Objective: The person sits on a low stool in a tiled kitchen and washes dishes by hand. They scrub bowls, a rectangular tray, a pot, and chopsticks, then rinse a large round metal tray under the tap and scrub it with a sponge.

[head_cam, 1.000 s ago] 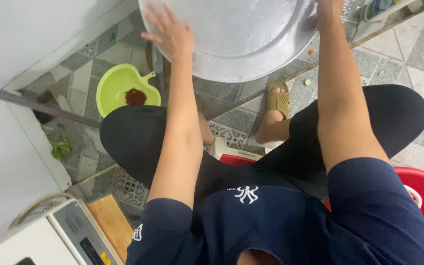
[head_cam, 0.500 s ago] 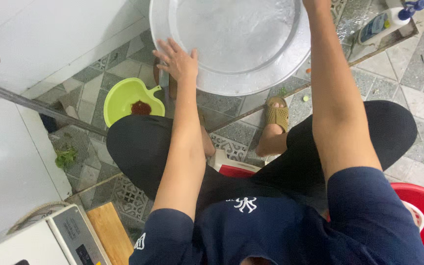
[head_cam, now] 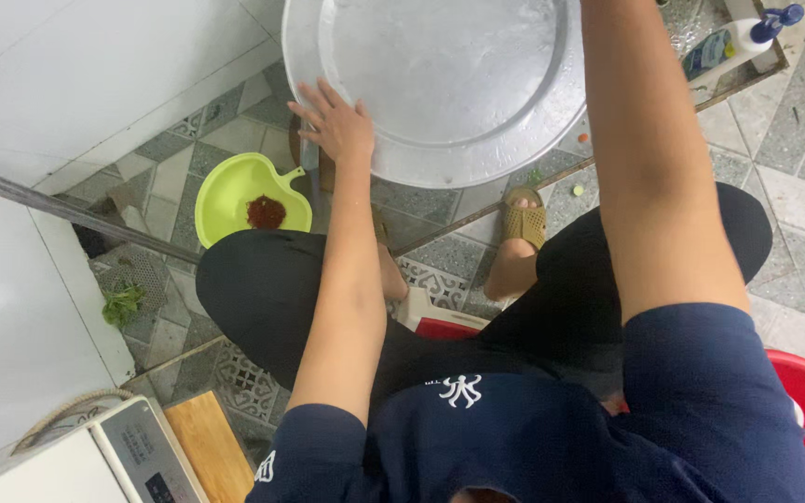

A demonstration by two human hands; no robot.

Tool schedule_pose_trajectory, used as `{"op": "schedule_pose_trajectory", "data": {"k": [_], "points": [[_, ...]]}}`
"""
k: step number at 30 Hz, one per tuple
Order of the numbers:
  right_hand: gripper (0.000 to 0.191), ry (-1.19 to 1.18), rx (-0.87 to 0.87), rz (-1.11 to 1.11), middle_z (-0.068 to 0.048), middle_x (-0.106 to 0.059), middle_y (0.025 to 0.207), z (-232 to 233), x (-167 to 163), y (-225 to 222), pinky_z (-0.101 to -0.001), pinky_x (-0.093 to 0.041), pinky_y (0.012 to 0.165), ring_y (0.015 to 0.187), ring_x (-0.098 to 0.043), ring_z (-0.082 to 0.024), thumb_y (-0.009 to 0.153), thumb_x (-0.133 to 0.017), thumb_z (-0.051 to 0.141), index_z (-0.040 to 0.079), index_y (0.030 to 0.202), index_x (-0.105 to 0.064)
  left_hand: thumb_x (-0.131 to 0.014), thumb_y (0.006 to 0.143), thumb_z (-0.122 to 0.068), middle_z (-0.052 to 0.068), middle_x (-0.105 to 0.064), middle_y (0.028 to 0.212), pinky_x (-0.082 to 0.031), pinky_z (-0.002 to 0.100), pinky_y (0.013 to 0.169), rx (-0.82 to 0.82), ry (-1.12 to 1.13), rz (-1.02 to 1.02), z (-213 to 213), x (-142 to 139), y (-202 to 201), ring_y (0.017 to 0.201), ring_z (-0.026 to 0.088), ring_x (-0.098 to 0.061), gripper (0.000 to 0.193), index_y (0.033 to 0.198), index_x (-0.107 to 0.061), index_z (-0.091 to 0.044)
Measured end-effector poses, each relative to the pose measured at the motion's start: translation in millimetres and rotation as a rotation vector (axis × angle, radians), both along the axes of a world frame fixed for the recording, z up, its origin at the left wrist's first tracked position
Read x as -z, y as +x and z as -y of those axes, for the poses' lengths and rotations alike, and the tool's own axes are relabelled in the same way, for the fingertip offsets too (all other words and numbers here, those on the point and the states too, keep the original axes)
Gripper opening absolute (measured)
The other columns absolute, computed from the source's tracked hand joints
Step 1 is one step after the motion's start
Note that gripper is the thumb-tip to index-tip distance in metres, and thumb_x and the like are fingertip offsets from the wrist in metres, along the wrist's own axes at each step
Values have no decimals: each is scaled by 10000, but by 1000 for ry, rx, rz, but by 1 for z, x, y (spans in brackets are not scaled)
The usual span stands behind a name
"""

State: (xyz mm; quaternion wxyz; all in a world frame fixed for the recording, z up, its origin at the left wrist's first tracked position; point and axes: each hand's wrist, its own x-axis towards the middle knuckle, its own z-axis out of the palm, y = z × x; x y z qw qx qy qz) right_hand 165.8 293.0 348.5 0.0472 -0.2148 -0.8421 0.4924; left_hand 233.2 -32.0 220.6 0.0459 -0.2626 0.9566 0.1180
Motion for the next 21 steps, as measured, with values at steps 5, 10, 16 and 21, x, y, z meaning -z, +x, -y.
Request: {"op": "schedule_pose_trajectory", "data": {"k": [5,10,16,21], "points": [[194,-32,148,-24,-181,-772,877,-22,56,-28,-452,-566,702,793,-735,-336,812,-751,197,5,823,-726,-650,987,-443,245,30,1686,-247,725,1177,-11,-28,-55,1,-7,4,1550,497,11,879,1614,-155,-75],[236,28,284,-45,-176,-759,862,-11,67,-28,-440,-560,671,741,-722,-324,829,-751,241,8,801,-720,-807,813,-378,343,-17,1643,-369,568,1155,-191,186,-309,7,-14,1,1515,484,-116,1141,1586,-72,29],[326,166,407,-323,-164,-733,776,12,66,-8,-471,-518,659,676,-674,-309,940,-649,299,-9,841,-692,-860,793,-422,285,-283,1614,-310,528,1246,-263,330,-238,24,3,3,1491,447,-300,1198,1601,-101,33],[393,155,353,-236,-123,-695,759,10,76,-14,-416,-497,702,682,-575,-253,992,-632,375,5,870,-685,-904,742,-352,228,-251,1609,-156,540,1212,-252,469,-234,35,17,-8,1500,430,-204,1181,1583,-139,-33]]}}
